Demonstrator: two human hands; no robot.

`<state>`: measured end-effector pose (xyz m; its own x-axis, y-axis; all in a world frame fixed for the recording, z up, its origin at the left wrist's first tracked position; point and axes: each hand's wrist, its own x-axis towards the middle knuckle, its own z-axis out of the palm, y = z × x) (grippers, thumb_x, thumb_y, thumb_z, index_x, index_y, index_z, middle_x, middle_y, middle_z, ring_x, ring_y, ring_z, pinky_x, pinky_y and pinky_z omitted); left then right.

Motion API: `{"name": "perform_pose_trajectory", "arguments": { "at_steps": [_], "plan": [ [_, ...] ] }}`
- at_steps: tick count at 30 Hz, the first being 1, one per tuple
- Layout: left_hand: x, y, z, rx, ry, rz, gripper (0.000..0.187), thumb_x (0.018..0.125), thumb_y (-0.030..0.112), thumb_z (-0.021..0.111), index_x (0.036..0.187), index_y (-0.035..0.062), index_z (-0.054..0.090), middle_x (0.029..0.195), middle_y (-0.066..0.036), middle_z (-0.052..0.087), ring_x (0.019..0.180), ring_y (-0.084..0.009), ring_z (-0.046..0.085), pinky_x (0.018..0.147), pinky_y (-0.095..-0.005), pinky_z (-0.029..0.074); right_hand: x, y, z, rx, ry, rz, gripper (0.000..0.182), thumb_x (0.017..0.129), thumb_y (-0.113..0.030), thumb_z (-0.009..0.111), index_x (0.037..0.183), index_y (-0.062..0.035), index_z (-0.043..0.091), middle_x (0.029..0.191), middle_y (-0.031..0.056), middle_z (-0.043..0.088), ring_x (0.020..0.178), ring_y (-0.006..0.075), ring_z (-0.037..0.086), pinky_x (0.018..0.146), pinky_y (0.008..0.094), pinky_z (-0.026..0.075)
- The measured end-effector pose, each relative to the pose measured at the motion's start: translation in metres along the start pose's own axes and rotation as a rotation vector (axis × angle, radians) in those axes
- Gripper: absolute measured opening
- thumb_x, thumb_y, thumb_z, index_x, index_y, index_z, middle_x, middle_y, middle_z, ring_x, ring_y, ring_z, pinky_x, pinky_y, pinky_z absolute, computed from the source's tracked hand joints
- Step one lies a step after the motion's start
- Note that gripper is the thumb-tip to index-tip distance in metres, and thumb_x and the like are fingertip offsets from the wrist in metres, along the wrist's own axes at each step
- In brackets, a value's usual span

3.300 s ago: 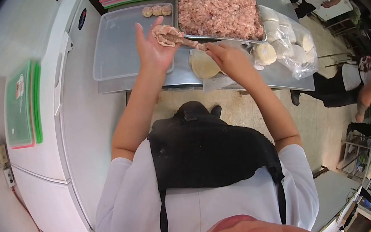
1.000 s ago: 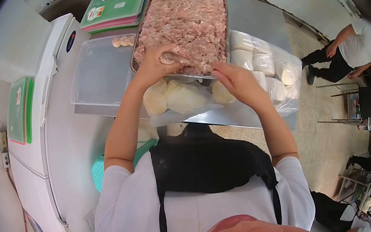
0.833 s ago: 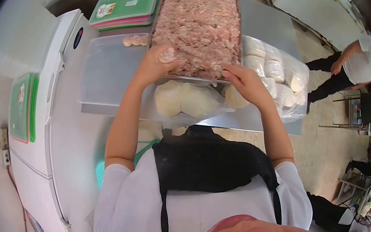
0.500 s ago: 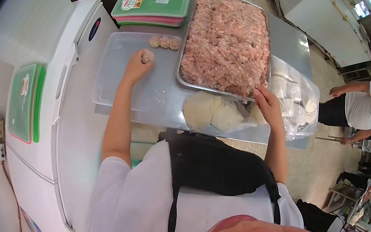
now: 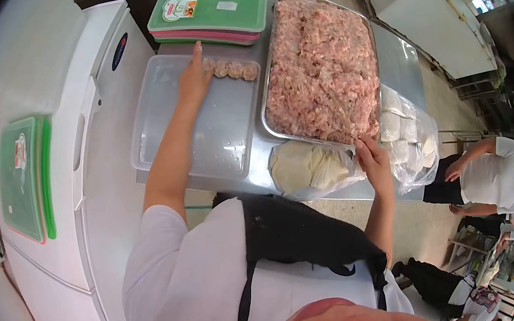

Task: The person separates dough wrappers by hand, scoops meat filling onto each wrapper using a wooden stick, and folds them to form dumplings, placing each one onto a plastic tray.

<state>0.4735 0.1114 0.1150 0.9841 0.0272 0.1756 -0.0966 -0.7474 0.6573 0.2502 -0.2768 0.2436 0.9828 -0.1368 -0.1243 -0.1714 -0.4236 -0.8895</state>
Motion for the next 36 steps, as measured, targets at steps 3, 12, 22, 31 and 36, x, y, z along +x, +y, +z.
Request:
{"name": "perform_pose_trajectory", "arguments": {
  "at_steps": [3,12,22,31,36],
  "plan": [
    [0.004,-0.013,0.003,-0.073,-0.043,0.073,0.083,0.082,0.015,0.070,0.151,0.0140,0.024,0.127,-0.021,0.056,0.114,-0.0414,0.055,0.095,-0.0457,0.046,0.004,0.013,-0.004,-0.131,-0.026,-0.156,0.022,0.098,-0.018,0.058,0.110,0.0004,0.062,0.074,-0.0054,0.046,0.065,0.0033,0.042,0.055,0.0205,0.034],
    [-0.085,0.107,-0.019,-0.162,-0.076,0.433,0.021,0.084,0.005,0.061,0.105,0.0028,0.066,0.115,-0.016,0.062,0.109,-0.0373,0.058,0.094,-0.0426,0.046,0.016,-0.021,-0.091,-0.969,-0.040,-0.317,0.022,0.090,-0.029,0.063,0.098,-0.0102,0.072,0.074,0.0111,0.059,0.075,0.0322,0.062,0.063,0.0419,0.048],
    [-0.222,0.232,0.105,-0.256,-0.473,0.855,0.025,0.071,0.014,0.074,0.093,0.0068,0.066,0.098,-0.009,0.059,0.095,-0.0296,0.056,0.084,-0.0407,0.045,0.065,0.059,-0.128,-1.127,-0.172,-0.631,0.035,0.095,-0.039,0.055,0.079,-0.0103,0.069,0.075,0.0081,0.064,0.071,0.0299,0.064,0.062,0.0416,0.050],
    [-0.240,0.244,0.142,0.097,-0.208,0.792,0.008,0.076,0.017,0.064,0.075,0.0093,0.065,0.084,-0.007,0.059,0.087,-0.0268,0.056,0.078,-0.0388,0.045,0.052,0.070,-0.117,-1.135,-0.280,-0.592,0.039,0.098,-0.040,0.047,0.083,-0.0100,0.067,0.074,0.0116,0.068,0.071,0.0325,0.067,0.059,0.0466,0.051],
    [-0.241,0.254,0.131,-0.214,-0.122,0.427,0.017,0.087,0.022,0.061,0.085,0.0046,0.063,0.088,-0.011,0.061,0.089,-0.0272,0.058,0.080,-0.0401,0.046,0.055,0.084,-0.124,-0.903,-0.260,-0.626,0.039,0.098,-0.040,0.047,0.086,-0.0097,0.067,0.076,0.0125,0.068,0.072,0.0330,0.067,0.061,0.0466,0.051]
  ]
}}
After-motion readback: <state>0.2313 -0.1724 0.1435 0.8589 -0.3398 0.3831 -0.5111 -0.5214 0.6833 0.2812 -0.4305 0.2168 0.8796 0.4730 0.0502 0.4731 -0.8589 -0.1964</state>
